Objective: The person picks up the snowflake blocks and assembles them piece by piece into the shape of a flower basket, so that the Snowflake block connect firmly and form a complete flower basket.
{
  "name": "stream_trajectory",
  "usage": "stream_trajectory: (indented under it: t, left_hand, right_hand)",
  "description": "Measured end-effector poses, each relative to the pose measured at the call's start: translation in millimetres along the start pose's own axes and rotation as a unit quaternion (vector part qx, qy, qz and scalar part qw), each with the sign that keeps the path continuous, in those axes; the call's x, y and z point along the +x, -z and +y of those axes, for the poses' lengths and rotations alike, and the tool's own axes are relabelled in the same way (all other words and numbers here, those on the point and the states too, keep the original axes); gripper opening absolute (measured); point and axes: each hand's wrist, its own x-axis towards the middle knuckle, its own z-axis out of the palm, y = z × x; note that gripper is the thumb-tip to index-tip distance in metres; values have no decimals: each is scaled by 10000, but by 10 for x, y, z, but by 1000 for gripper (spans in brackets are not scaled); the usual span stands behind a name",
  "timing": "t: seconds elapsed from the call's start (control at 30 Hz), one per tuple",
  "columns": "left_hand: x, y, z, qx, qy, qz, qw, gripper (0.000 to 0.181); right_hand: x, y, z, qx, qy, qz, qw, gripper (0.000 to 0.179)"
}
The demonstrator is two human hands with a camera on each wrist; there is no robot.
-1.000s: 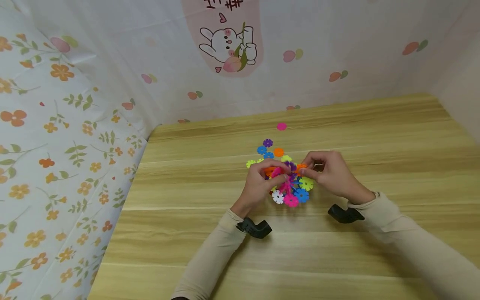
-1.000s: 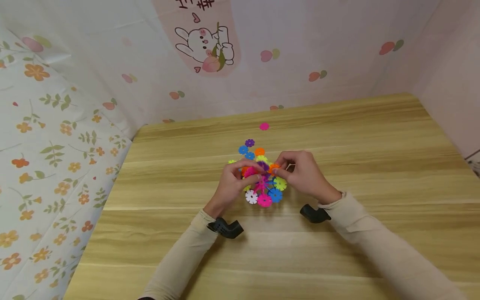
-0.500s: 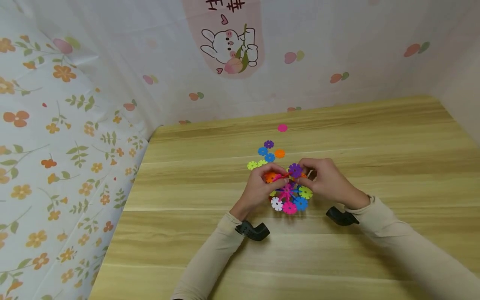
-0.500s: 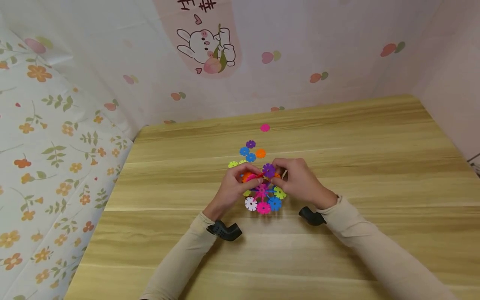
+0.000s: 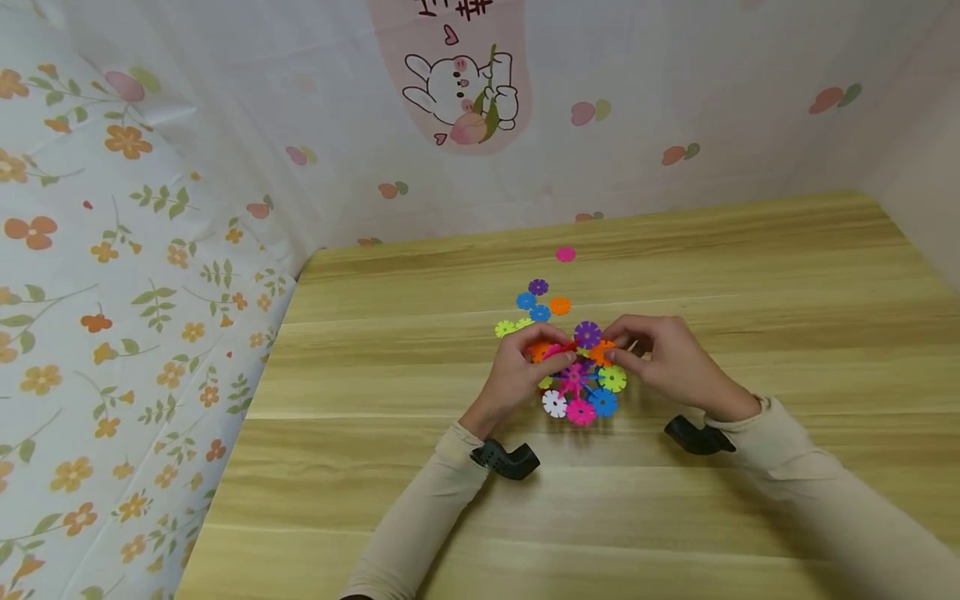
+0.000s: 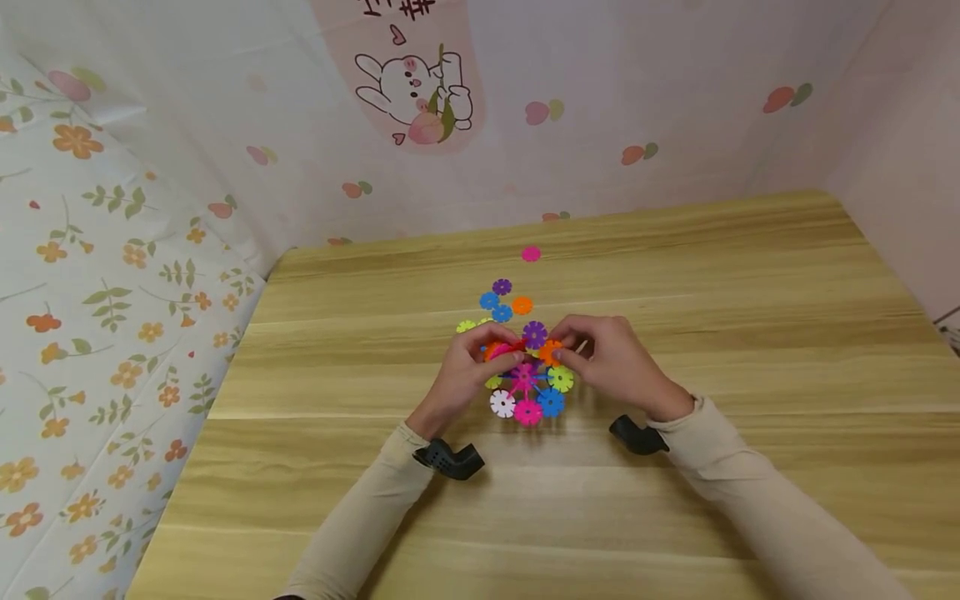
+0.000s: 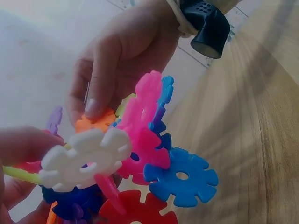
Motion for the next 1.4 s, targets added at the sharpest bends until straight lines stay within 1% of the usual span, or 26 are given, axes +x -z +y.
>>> stream_trajectory:
  t: [0.07, 0.13, 0.2, 0.27, 0.37, 0.47, 0.57, 0.7, 0.73, 0.77, 0.8, 0.83, 0.87, 0.9, 0.93, 0.97, 1.0, 1.03, 1.07, 1.1, 1.17, 1.2, 1.23, 1.27, 1.33, 1.4]
  left_hand:
    - [-13, -12, 72, -38, -1, -9, 10000, 13]
    - [-13, -9, 61, -70, -37, -18, 10000, 12]
    - [2, 11, -13, -100, -63, -55, 9999, 13]
    - [17, 33, -93, -94, -87, -69, 9999, 14]
    - [50, 60, -198, -95, -99, -74, 9999, 15]
    - [70, 58, -203, -97, -97, -82, 9999, 17]
    - [80, 48, -163, -90, -99, -108, 9999, 17]
    - [45, 26, 3, -144, -36, -106, 9998, 17]
    - [34, 21, 39, -172, 9, -116, 9998, 17]
    - [22, 17, 72, -190, 49, -107, 9998, 17]
    - [12, 13, 98, -204, 85, -94, 9997, 17]
    - [9, 13, 98, -216, 125, -90, 9996, 17]
    - [7, 13, 94, -248, 168, -90, 9995, 17]
    - [6, 12, 93, -295, 214, -107, 9993, 17]
    - [5, 10, 92, -328, 257, -126, 9991, 17]
    - [4, 11, 91, -361, 299, -148, 9988, 17]
    - [5, 12, 87, -402, 343, -188, 9984, 18]
    - [9, 13, 78, -460, 395, -228, 9979, 17]
    - [13, 14, 71, -529, 443, -279, 9972, 17]
    - [18, 17, 63, -578, 482, -322, 9966, 16]
    - [42, 28, -3, -656, 516, -389, 9958, 16]
    - [56, 34, -40, -698, 522, -423, 9953, 16]
    - [69, 41, -79, -741, 528, -452, 9948, 16]
    - [78, 47, -117, -741, 532, -494, 9946, 16]
    - [99, 58, -205, -758, 552, -616, 9937, 18]
    - [105, 67, -255, -766, 576, -769, 9924, 21]
  right_hand:
    - [-4, 8, -4, 25, -9, 144, 9999, 10]
    - [-3, 22, -15, 29, -24, 280, 9996, 10]
    - [0, 36, -28, 56, -80, 403, 9991, 10]
    - [8, 44, -39, 210, -224, 390, 9988, 7]
    - [16, 59, -53, 712, -736, 245, 9944, 6]
    - [15, 88, -67, 1205, -1312, 146, 9839, 15]
    - [13, 115, -85, 1424, -1610, 167, 9765, 20]
    - [44, 128, -100, 1479, -1652, 212, 9749, 18]
    - [59, 134, -95, 1674, -1648, 206, 9718, 19]
    - [80, 142, -85, 2027, -1642, 193, 9652, 19]
    - [104, 152, -65, 2543, -1619, 157, 9533, 18]
    - [131, 166, -35, 3152, -1569, 63, 9359, 17]
    - [156, 181, -1, 3852, -1546, -47, 9098, 16]
    - [176, 196, 42, 4547, -1519, -220, 8773, 15]
    - [196, 211, 87, 5201, -1522, -402, 8395, 16]
    - [210, 221, 130, 5688, -1586, -579, 8050, 18]
    - [219, 226, 164, 5828, -1670, -734, 7919, 20]
    - [224, 224, 185, 5695, -1744, -881, 7984, 23]
    - [227, 215, 194, 5344, -1838, -994, 8190, 26]
    - [233, 198, 194, 4835, -1936, -1123, 8463, 30]
    - [250, 146, 152, 3422, -2077, -1378, 9060, 37]
    - [264, 116, 119, 2666, -2045, -1491, 9300, 39]
    - [278, 85, 88, 2103, -1971, -1587, 9443, 39]
    - [295, 58, 59, 1705, -1873, -1650, 9532, 38]
    - [319, 18, 11, 1277, -1648, -1674, 9636, 30]
    - [329, 2, -16, 1114, -1454, -1572, 9704, 21]
